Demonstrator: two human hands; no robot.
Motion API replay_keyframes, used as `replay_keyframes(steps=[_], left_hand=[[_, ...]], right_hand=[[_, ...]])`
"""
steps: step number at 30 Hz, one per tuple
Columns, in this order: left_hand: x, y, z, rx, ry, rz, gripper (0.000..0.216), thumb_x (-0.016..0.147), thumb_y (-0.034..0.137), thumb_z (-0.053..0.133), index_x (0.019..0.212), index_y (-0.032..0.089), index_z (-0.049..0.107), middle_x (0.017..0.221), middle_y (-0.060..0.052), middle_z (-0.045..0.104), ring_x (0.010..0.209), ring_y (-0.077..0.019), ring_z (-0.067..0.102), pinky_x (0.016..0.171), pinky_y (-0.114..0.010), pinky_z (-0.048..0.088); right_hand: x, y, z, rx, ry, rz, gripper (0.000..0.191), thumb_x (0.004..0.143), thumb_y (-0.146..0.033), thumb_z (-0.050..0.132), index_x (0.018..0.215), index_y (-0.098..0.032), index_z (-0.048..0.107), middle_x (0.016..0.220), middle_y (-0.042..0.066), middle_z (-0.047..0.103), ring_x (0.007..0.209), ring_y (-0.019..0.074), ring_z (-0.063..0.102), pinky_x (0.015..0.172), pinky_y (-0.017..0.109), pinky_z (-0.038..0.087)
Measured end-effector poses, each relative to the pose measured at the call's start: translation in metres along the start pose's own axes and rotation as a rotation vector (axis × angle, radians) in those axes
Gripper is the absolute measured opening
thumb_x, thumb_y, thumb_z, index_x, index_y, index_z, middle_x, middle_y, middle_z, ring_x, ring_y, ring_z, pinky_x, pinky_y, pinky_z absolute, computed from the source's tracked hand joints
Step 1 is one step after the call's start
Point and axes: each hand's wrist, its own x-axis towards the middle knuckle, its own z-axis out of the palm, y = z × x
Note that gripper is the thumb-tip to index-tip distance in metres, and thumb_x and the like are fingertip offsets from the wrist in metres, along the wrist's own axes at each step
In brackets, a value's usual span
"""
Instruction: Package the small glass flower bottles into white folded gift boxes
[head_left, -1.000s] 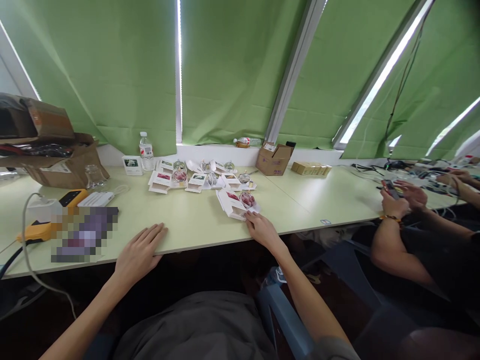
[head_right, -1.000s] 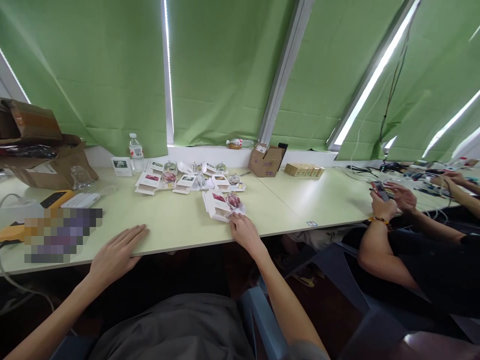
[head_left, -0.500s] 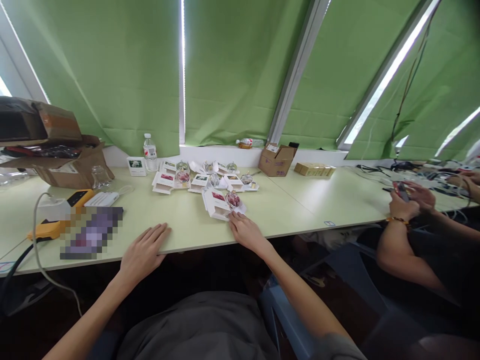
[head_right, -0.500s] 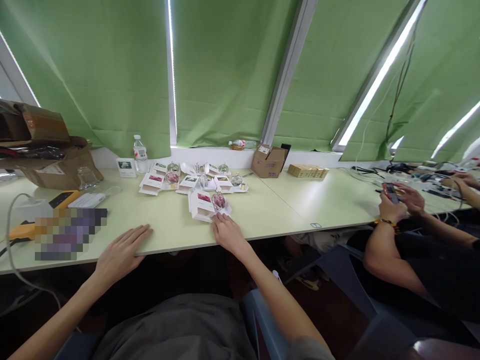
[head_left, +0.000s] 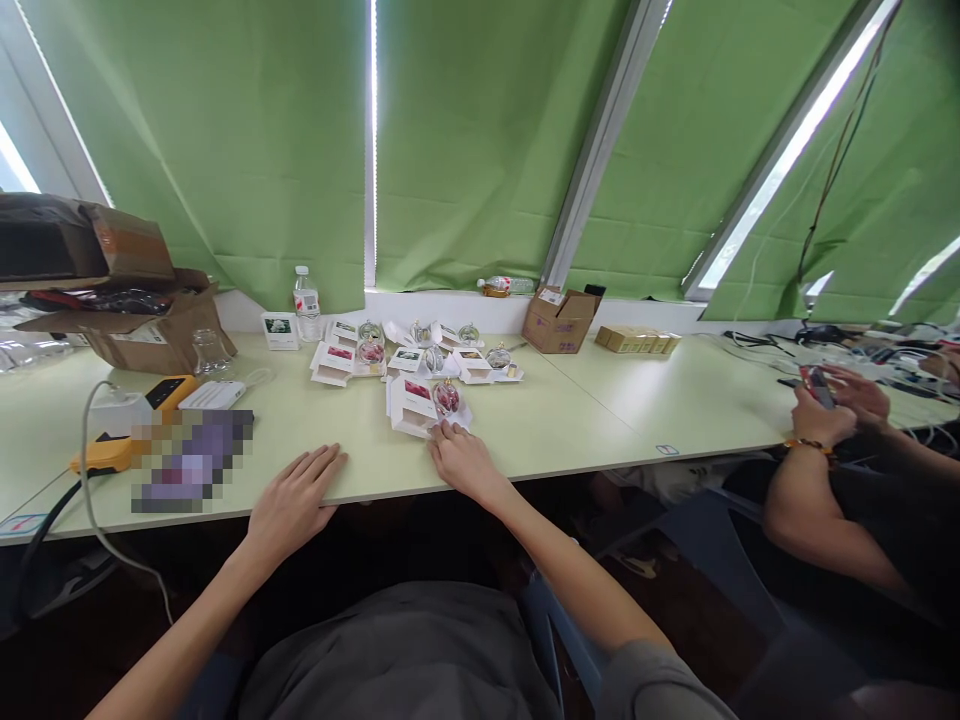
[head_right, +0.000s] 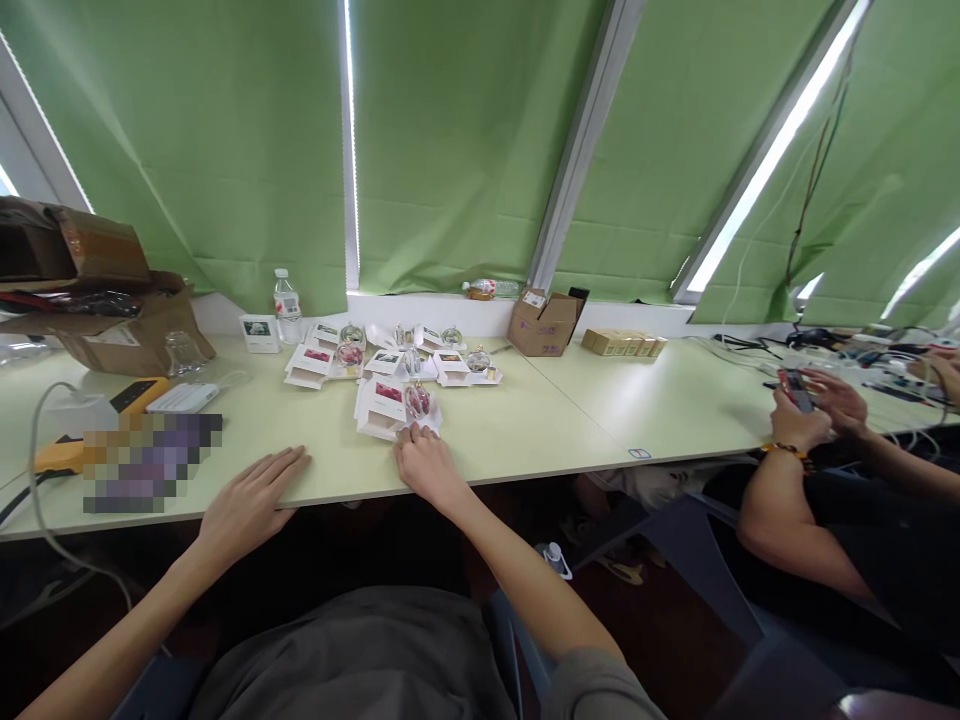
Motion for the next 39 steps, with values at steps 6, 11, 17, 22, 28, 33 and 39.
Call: replay_keyframes(steps=[6,11,17,22,28,33,39], left_hand=[[-0.001,0.000,0.000,0.013,-0.024,-0.007,0.062,0.075,0.017,0.056,0.136,0.017,0.050,0.146,-0.010,0.046,0.132,-0.0314,0.046,0.112,-0.048,0.036],[0.000,0.001,-0.001,0.013,-0.032,-0.006,0.060,0.076,0.017,0.055,0.136,0.017,0.050,0.146,-0.011,0.046,0.132,-0.0310,0.046,0.112,-0.048,0.036],[0.000,0.001,-0.001,-0.007,-0.009,-0.003,0.057,0.079,0.019,0.055,0.135,0.019,0.051,0.145,-0.010,0.047,0.132,-0.0305,0.046,0.111,-0.047,0.037],[0.000,0.000,0.001,0.026,-0.010,0.011,0.054,0.086,0.039,0.058,0.136,0.019,0.050,0.146,-0.012,0.046,0.132,-0.0312,0.046,0.112,-0.047,0.035],[0.002,0.002,0.000,-0.013,0.029,0.006,0.076,0.079,0.070,0.053,0.133,0.017,0.053,0.140,-0.015,0.052,0.127,-0.0346,0.050,0.109,-0.049,0.037],[0.007,-0.001,-0.005,-0.088,-0.010,-0.054,0.066,0.082,0.067,0.051,0.126,0.018,0.059,0.136,-0.013,0.057,0.122,-0.0331,0.055,0.105,-0.047,0.041],[0.042,-0.008,-0.021,-0.428,-0.103,-0.277,0.049,0.091,0.057,0.043,0.114,0.020,0.064,0.112,-0.008,0.070,0.105,-0.0262,0.065,0.091,-0.037,0.050]], right_hand=[[0.007,-0.015,0.000,-0.003,-0.013,-0.035,0.046,0.100,-0.033,0.027,0.132,-0.008,0.050,0.129,0.022,0.057,0.116,0.0322,0.054,0.096,0.041,0.041],[0.012,-0.024,0.002,-0.019,-0.006,-0.069,0.045,0.099,-0.029,0.029,0.131,-0.007,0.052,0.124,0.022,0.060,0.114,0.0321,0.055,0.096,0.041,0.041],[0.016,-0.030,0.002,-0.020,-0.010,-0.096,0.042,0.097,-0.025,0.033,0.129,-0.007,0.054,0.120,0.022,0.062,0.107,0.0326,0.058,0.090,0.041,0.043],[0.016,-0.032,0.002,-0.012,-0.005,-0.083,0.040,0.097,-0.023,0.033,0.128,-0.008,0.054,0.117,0.020,0.064,0.106,0.0302,0.059,0.091,0.039,0.043],[0.015,-0.031,0.002,0.022,0.020,-0.071,0.040,0.093,-0.021,0.038,0.127,-0.009,0.055,0.116,0.019,0.065,0.106,0.0287,0.059,0.092,0.037,0.042],[0.014,-0.029,0.004,0.054,0.049,-0.064,0.040,0.089,-0.017,0.041,0.125,-0.011,0.058,0.119,0.017,0.065,0.110,0.0287,0.057,0.094,0.037,0.040],[0.014,-0.028,0.006,0.076,0.051,-0.065,0.040,0.088,-0.017,0.042,0.123,-0.011,0.060,0.117,0.016,0.065,0.108,0.0288,0.057,0.093,0.036,0.040]])
